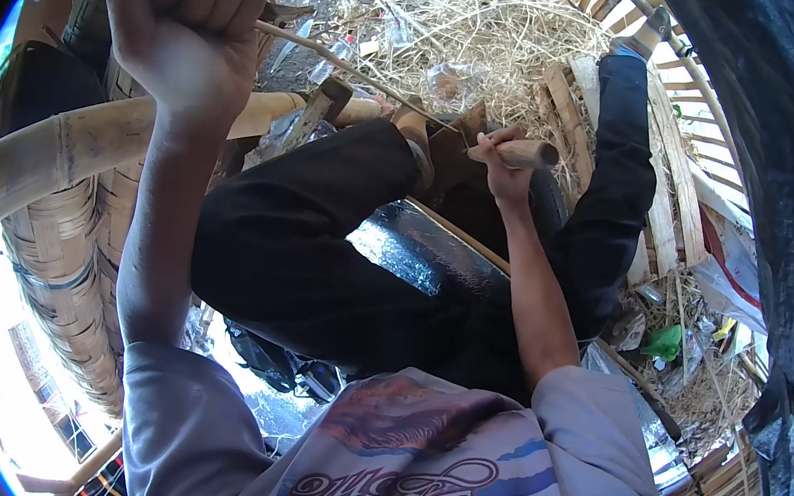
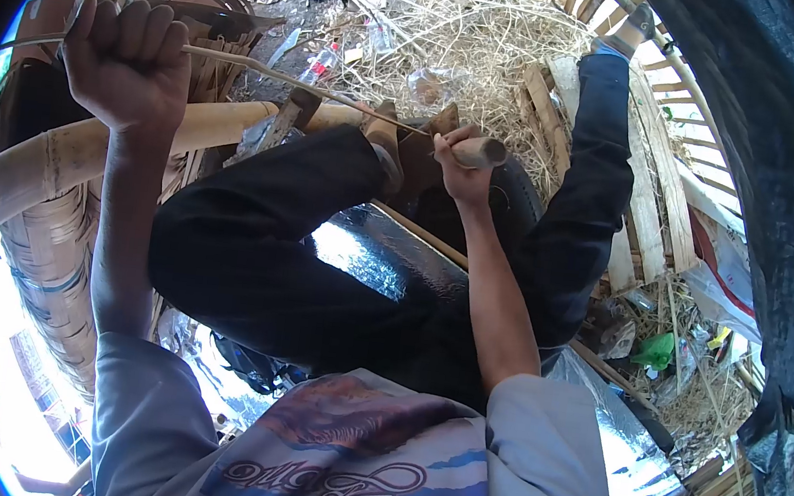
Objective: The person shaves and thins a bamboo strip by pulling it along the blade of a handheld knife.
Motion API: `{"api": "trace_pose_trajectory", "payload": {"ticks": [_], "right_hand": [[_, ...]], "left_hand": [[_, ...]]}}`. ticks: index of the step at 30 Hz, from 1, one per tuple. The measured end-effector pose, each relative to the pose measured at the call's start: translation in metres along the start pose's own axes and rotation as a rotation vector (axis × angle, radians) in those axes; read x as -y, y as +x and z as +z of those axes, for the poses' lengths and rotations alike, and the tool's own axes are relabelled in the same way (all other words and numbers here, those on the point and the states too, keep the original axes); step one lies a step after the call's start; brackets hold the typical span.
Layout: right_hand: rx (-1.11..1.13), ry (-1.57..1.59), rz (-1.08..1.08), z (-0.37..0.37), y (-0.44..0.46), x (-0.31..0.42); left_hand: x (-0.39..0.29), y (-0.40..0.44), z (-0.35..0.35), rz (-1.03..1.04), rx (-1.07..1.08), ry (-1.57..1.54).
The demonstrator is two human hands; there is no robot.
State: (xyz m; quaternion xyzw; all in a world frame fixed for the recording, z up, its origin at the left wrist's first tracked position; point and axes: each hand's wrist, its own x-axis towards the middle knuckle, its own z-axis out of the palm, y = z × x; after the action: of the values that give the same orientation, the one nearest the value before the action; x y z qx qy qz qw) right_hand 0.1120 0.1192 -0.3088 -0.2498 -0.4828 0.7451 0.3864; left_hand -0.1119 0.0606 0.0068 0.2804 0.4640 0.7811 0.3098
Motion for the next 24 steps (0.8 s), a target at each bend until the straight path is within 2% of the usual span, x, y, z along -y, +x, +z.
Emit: {"api": "trace_pose_trajectory", "payload": {"ticks": [2,6,8,9,14,16,20,24], "right_hand": [[-0.021,0.022,-0.017,-0.001,0.013,0.001],[-0.104,0.039,-0.039,0.000,0.010,-0.005],[0.084,-0.097,0.006,-0.001,0.006,-0.013],[0.032,0.026,0.084,-0.002,0.005,-0.014],[0.021,0.029,0.023,0.006,0.014,0.020],[0.045,0.109,0.014,0.005,0.009,0.018],[0.037,-0.009,-0.003,-0.012,0.020,0.004],[0.053,0.070,-0.054,0.006,0.017,0.028]], "left_hand": [[-0.002,0.006,0.001,-0.013,0.086,-0.083],[-0.004,0.004,-0.005,-0.011,0.050,-0.014],[-0.001,0.002,-0.003,-0.023,0.051,-0.006],[0.000,0.001,0.001,-0.019,0.059,-0.019],[-0.004,0.002,-0.007,-0.045,0.105,-0.038],[-0.005,0.003,-0.015,-0.159,0.390,-0.218],[-0.006,0.009,-0.017,-0.144,0.499,-0.225],[-0.003,0.004,-0.016,-0.179,0.510,-0.285]]}}
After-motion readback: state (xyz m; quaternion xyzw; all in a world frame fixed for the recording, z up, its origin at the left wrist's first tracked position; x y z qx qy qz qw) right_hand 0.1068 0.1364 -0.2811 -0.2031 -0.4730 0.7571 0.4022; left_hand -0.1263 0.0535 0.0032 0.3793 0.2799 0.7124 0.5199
